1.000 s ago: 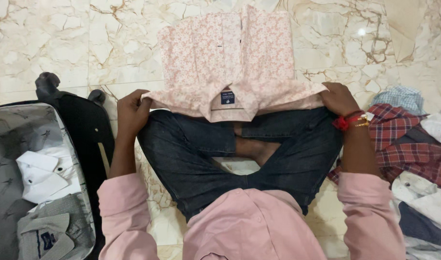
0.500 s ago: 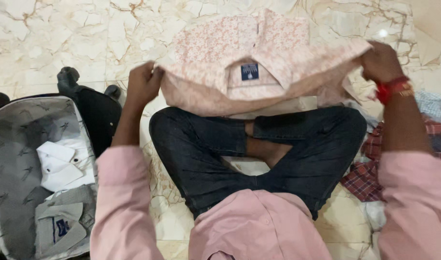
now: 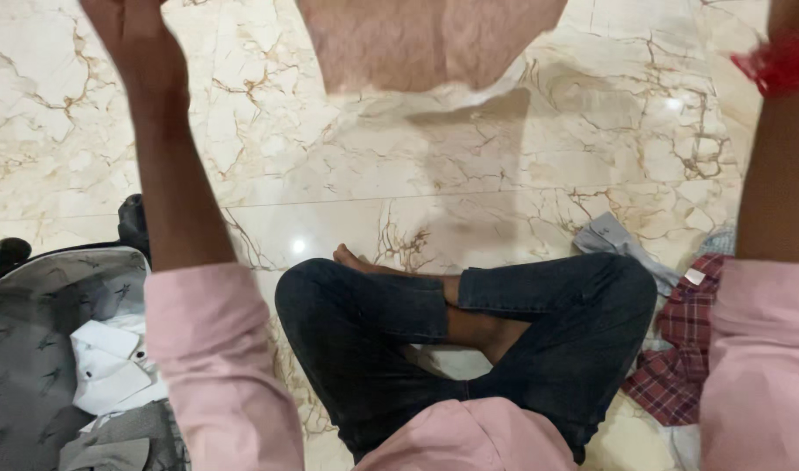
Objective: The person buttons a shirt while sitting on the floor next to a suitcase and then folds the shirt.
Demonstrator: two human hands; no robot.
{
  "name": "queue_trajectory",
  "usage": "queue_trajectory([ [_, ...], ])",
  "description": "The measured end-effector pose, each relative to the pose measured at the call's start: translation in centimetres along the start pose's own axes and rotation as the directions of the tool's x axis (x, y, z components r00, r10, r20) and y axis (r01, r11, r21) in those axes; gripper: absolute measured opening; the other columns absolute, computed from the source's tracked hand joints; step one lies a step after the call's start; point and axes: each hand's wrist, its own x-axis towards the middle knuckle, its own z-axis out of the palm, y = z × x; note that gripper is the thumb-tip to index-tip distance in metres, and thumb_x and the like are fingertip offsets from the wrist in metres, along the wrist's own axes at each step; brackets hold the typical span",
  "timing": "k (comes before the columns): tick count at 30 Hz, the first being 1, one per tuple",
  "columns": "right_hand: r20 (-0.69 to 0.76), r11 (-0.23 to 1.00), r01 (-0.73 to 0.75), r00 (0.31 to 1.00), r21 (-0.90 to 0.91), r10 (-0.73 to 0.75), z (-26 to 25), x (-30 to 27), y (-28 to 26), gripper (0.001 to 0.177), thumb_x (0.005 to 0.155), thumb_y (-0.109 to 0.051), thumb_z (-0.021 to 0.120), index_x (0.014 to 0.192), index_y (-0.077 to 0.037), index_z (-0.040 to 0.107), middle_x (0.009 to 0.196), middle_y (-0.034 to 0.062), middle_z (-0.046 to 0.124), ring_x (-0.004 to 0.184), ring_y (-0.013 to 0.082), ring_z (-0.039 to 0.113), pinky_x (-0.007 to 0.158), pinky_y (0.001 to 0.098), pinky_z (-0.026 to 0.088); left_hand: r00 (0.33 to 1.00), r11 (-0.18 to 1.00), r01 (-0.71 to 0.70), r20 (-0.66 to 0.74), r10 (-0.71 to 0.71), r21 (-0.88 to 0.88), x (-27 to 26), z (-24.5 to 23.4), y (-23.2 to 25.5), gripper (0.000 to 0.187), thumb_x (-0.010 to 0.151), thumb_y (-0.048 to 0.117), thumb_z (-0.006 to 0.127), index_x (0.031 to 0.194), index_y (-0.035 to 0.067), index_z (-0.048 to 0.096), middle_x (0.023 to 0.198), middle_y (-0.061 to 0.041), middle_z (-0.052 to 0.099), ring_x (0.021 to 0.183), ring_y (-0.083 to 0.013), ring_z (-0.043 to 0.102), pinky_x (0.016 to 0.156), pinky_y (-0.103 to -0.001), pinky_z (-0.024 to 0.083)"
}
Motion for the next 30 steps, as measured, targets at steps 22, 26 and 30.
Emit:
queue_trajectory([
  [22, 0.502, 0.942, -0.336, 0.815, 0.006, 0.288, 3.1, -18.9, 10.1, 0.045, 0.103, -0.028, 0.052, 0.144, -0.012, 0.062, 0.129, 0.0205, 0.070, 0.117, 0.0320, 0.065, 0.101, 0.0398, 0.048, 0.691, 0.760, 0.077, 0.515, -0.508, 0.646, -25.4, 2.6, 0.5, 0.022, 0.090, 0.026, 0.072, 0.106, 0.012, 0.078, 0.113, -0.010, 0.075, 0.103, -0.0330, 0.069, 0.084, -0.045, 0.056],
  [26, 0.503, 0.902, -0.402, 0.819, 0.156, 0.278, -3.5, -20.3, 4.1, 0.046, 0.102, -0.022, 0.055, 0.144, -0.006, 0.061, 0.123, 0.0161, 0.072, 0.109, 0.0232, 0.062, 0.097, 0.0337, 0.046, 0.746, 0.790, 0.226, 0.420, -0.517, 0.571, -24.1, -0.6, 6.7, 0.022, 0.093, 0.017, 0.071, 0.114, 0.011, 0.077, 0.123, -0.013, 0.072, 0.109, -0.0331, 0.068, 0.083, -0.041, 0.056],
  [30, 0.564, 0.936, -0.352, 0.770, -0.015, 0.298, -9.0, -22.4, -0.7, 0.054, 0.100, -0.012, 0.056, 0.155, -0.010, 0.056, 0.126, 0.0146, 0.071, 0.096, 0.0268, 0.060, 0.087, 0.0360, 0.049, 0.818, 0.862, 0.236, 0.388, -0.426, 0.450, -24.5, -3.6, 13.7, 0.029, 0.091, 0.007, 0.073, 0.120, 0.010, 0.075, 0.130, -0.016, 0.068, 0.117, -0.0342, 0.067, 0.092, -0.039, 0.055],
])
